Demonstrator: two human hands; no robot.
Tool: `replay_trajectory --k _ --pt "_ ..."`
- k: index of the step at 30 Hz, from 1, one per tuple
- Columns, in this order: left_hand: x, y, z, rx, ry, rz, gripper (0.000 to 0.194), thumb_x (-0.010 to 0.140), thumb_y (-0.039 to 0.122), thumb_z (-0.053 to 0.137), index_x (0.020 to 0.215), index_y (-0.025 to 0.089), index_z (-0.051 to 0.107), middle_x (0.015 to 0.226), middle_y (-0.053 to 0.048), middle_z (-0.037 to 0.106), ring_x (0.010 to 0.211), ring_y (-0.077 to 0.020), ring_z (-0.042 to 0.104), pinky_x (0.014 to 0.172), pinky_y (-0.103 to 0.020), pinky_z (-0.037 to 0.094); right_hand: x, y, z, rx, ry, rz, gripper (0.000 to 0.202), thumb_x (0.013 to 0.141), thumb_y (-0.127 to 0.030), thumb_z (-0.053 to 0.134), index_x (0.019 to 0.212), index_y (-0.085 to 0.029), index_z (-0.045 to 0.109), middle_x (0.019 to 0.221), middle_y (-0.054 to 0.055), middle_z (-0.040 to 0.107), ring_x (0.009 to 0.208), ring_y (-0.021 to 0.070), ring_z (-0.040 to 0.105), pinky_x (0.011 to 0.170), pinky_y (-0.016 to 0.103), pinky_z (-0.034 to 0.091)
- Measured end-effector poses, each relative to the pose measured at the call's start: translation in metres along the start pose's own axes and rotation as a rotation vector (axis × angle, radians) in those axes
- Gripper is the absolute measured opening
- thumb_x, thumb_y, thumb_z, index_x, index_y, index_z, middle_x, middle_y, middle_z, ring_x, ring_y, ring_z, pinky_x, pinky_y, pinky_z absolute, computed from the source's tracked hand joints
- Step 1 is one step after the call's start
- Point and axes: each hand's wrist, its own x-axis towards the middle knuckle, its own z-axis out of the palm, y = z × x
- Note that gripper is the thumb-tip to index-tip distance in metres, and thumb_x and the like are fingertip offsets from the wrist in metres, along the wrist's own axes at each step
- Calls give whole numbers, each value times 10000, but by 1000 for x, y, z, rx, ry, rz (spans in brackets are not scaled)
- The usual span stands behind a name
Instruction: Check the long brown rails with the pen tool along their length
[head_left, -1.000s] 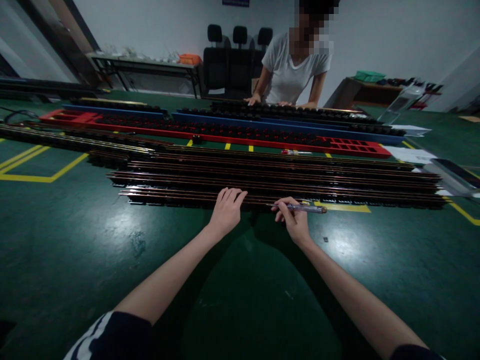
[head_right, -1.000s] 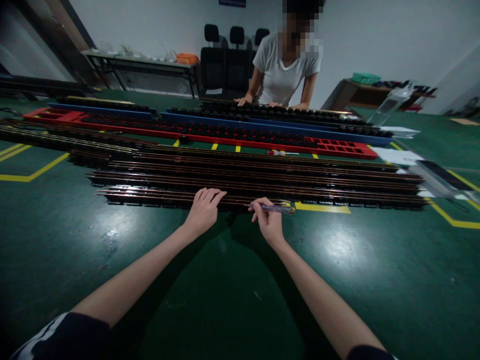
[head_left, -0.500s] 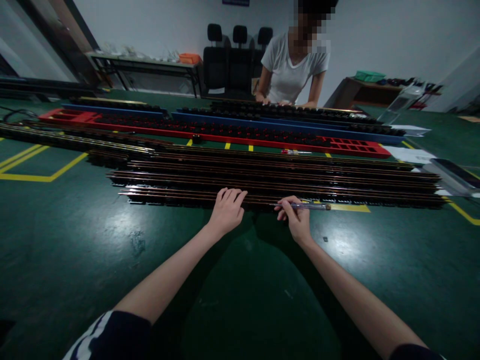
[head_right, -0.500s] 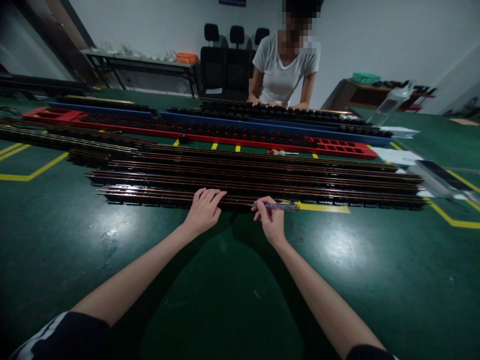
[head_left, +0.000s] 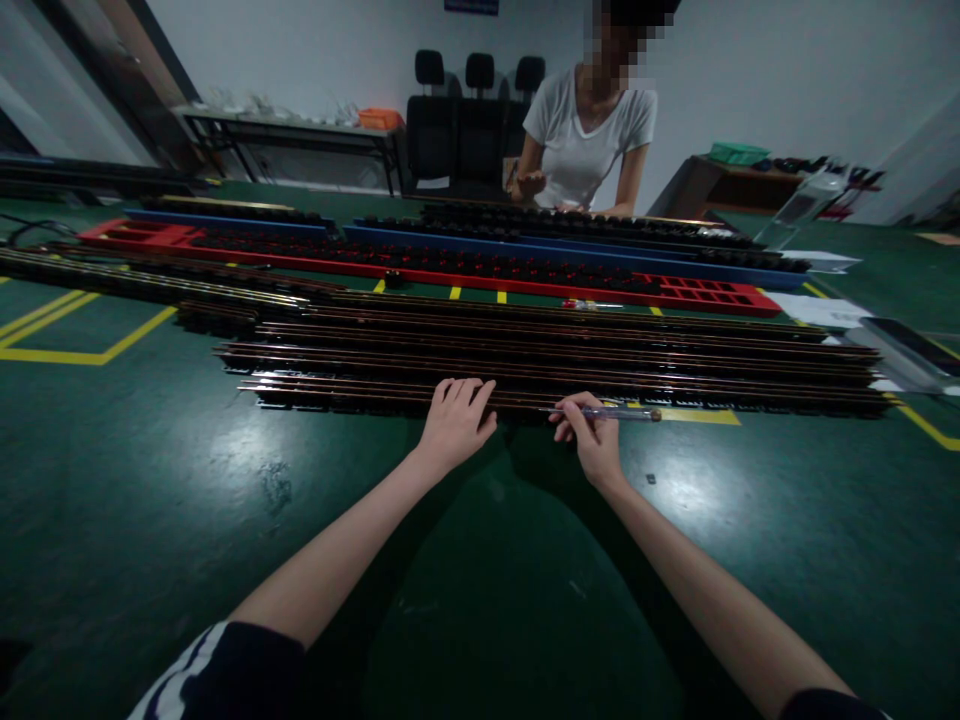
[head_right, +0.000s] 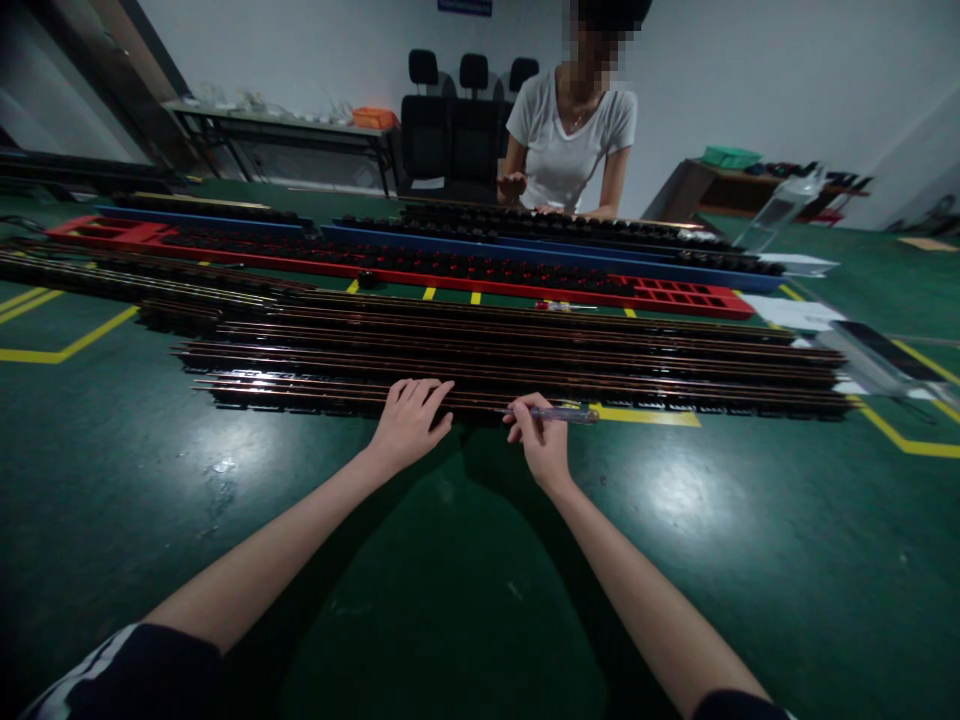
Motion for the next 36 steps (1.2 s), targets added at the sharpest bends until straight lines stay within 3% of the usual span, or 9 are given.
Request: replay_trajectory --k 11,36 --pt "0 -2 0 30 -9 -46 402 896 393 456 1151 108 577 1097 -138 631 1026 -268 558 947 -453 359 0 4 0 -36 -95 -29 230 861 -405 525 808 -188 576 673 6 642 451 88 545 437 216 401" --pt "-1 -1 2 11 4 -48 348 900 274 428 1183 129 570 1138 -124 627 1080 -258 544 982 -455 345 2 2 2 -22 -140 -18 256 858 -439 532 844 -187 582 725 31 679 434 90 553 410 213 410"
